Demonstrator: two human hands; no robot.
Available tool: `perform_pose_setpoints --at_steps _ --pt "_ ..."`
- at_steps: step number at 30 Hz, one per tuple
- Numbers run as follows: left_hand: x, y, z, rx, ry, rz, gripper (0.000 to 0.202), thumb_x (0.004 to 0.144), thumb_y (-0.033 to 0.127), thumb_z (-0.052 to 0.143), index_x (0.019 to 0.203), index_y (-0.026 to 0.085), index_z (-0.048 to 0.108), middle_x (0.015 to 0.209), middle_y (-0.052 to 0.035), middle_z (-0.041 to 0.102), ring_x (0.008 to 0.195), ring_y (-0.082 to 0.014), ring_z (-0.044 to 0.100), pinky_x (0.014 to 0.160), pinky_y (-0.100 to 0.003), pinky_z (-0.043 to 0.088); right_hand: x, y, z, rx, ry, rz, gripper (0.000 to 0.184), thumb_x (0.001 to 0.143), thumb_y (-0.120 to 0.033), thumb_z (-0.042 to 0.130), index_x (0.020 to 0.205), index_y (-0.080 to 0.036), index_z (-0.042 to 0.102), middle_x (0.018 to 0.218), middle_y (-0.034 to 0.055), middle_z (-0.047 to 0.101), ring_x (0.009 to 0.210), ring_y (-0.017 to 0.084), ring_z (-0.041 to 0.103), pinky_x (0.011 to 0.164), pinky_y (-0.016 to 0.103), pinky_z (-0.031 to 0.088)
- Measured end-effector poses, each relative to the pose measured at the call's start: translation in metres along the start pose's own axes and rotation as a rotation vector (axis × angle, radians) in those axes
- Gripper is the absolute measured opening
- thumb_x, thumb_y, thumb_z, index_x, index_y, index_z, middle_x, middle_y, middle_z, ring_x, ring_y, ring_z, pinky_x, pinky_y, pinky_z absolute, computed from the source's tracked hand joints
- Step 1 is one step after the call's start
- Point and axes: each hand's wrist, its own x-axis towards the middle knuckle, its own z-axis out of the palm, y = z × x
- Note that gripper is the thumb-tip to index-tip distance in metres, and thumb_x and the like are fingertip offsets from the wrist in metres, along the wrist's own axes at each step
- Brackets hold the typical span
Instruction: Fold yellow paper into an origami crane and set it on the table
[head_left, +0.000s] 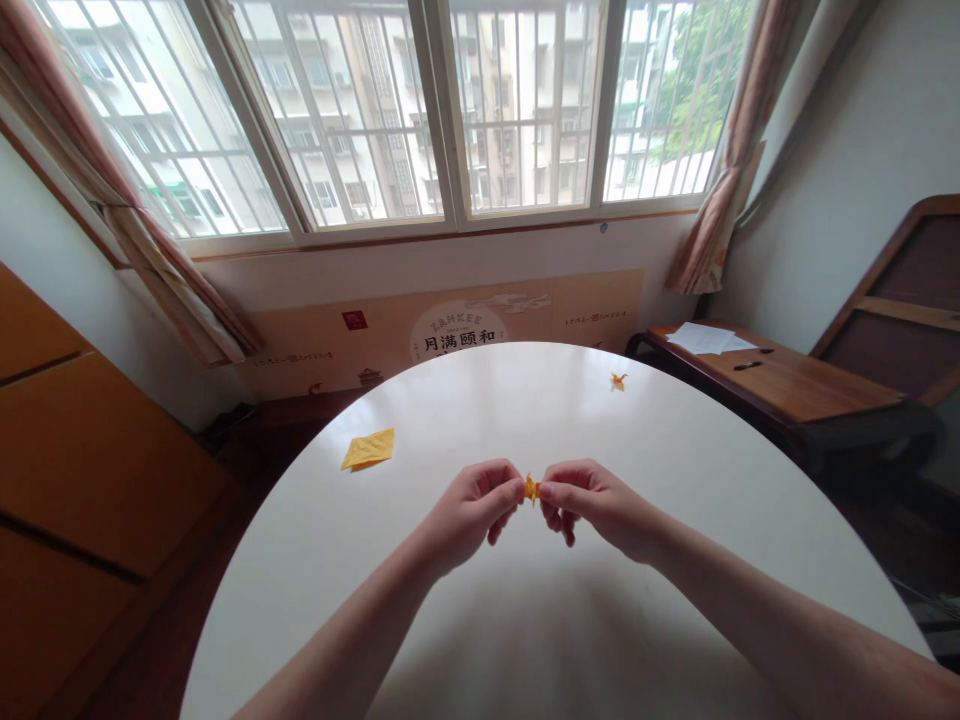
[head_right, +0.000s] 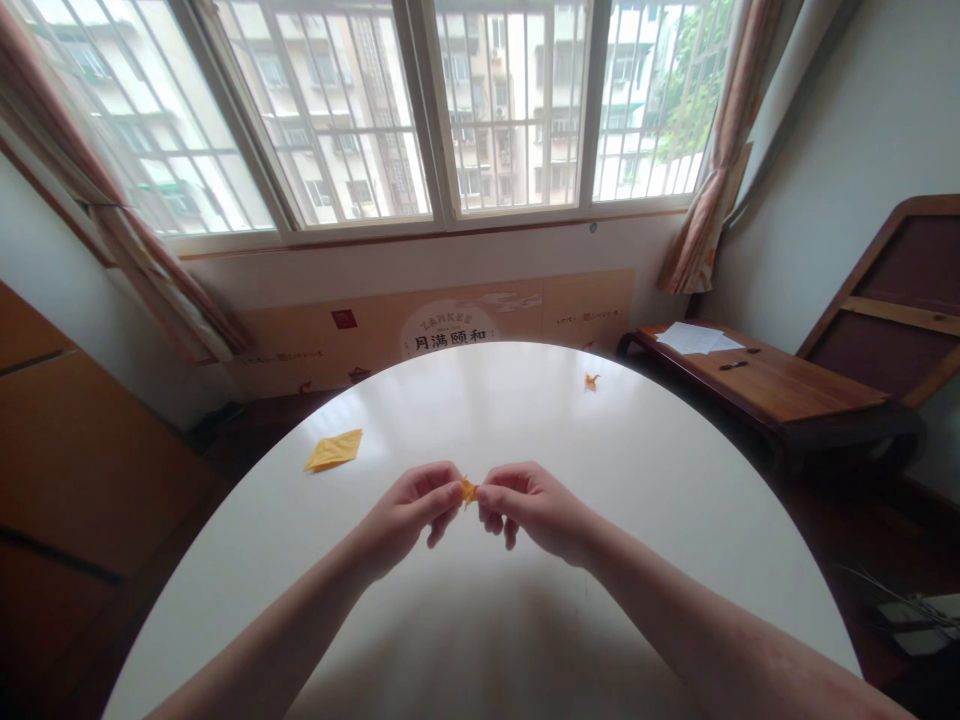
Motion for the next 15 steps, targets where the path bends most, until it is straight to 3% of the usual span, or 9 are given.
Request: perform_pose_setpoints --at_steps 15 --pt "-0.0004 0.0026 0.0016 -0.085 0.003 0.0 0.035 0.084 0.046 0.064 0.07 0.016 0.053 0.056 0.0044 0.046 0.048 -0.0084 0.044 0.042 -0.018 0.037 -0.002 0.0021 -0.0007 0.03 0.008 -0.028 0.032 0.087 -0.04 0.065 0.068 -0.014 0.064 0.063 0.0013 0.059 0.056 0.012 0.055 0.052 0.024 0.046"
